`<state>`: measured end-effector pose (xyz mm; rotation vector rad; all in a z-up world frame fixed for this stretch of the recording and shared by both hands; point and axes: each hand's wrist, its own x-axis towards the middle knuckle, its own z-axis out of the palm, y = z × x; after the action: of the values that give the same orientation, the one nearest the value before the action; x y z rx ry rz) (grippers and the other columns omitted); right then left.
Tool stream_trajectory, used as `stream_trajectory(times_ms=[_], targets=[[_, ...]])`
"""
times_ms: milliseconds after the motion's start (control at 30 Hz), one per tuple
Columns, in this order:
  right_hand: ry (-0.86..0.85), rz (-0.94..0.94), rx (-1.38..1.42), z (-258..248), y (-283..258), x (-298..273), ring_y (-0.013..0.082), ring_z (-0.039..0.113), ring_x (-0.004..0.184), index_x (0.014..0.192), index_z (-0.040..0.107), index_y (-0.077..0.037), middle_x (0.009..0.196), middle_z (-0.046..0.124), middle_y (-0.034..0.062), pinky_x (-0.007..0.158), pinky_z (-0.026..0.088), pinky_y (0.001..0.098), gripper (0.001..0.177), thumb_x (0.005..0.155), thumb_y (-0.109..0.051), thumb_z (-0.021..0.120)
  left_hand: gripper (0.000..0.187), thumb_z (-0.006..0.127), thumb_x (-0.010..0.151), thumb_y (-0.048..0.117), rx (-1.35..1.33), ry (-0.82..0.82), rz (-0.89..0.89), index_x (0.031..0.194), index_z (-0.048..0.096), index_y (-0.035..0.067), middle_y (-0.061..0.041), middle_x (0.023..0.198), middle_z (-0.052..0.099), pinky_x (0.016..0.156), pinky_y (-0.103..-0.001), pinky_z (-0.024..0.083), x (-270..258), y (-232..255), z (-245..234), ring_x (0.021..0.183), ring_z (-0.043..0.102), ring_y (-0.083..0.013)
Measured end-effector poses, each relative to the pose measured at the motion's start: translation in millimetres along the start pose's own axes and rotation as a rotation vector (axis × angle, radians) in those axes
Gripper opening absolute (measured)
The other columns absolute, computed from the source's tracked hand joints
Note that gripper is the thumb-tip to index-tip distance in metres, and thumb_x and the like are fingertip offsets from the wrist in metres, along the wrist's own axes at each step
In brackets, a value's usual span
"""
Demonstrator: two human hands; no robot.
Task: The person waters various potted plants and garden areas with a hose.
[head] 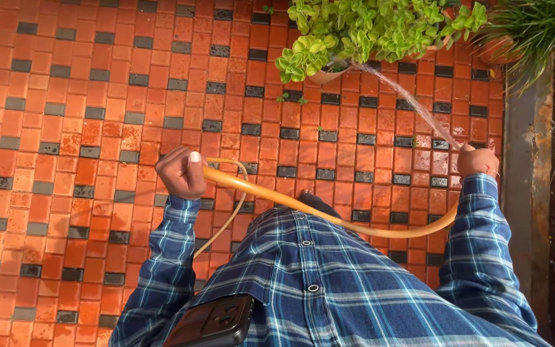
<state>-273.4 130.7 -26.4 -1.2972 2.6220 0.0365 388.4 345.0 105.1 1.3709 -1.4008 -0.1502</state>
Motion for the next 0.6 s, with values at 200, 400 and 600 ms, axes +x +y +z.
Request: stream_trajectory(times_ms=[200, 400, 600], targets=[[0.092, -0.134, 0.02, 6, -15, 5, 0.05, 0.066, 0.108, 0.106, 0.074, 0.012, 0.109, 0.069, 0.0381, 0.095, 0.051, 0.0529, 0.055, 0.101, -0.039, 0.054, 0.054, 0.049, 0.111, 0.027, -0.004, 0.005, 0.014, 0.064, 0.056, 0.001, -0.011, 0.059, 0.052, 0.055, -0.038, 0.041, 30, -28, 14, 0.054, 0.055, -0.0274], [0.244, -0.096, 0.011, -7, -65, -1, 0.0517, 0.067, 0.096, 0.102, 0.072, 0.012, 0.101, 0.069, 0.0379, 0.082, 0.053, 0.0552, 0.058, 0.095, -0.044, 0.059, 0.05, 0.054, 0.111, 0.021, 0.019, 0.008, -0.055, 0.065, 0.054, 0.0, -0.012, 0.059, 0.054, 0.053, -0.039, 0.04, 59, -34, 31, 0.053, 0.057, -0.0287], [0.156, -0.108, -0.083, -41, -117, -19, 0.0513, 0.069, 0.096, 0.098, 0.077, 0.007, 0.1, 0.071, 0.0348, 0.083, 0.055, 0.0561, 0.051, 0.097, -0.04, 0.057, 0.051, 0.062, 0.107, 0.023, 0.043, -0.11, -0.192, 0.063, 0.052, -0.002, -0.013, 0.055, 0.045, 0.05, -0.041, 0.034, 76, -69, 50, 0.047, 0.047, -0.0282]])
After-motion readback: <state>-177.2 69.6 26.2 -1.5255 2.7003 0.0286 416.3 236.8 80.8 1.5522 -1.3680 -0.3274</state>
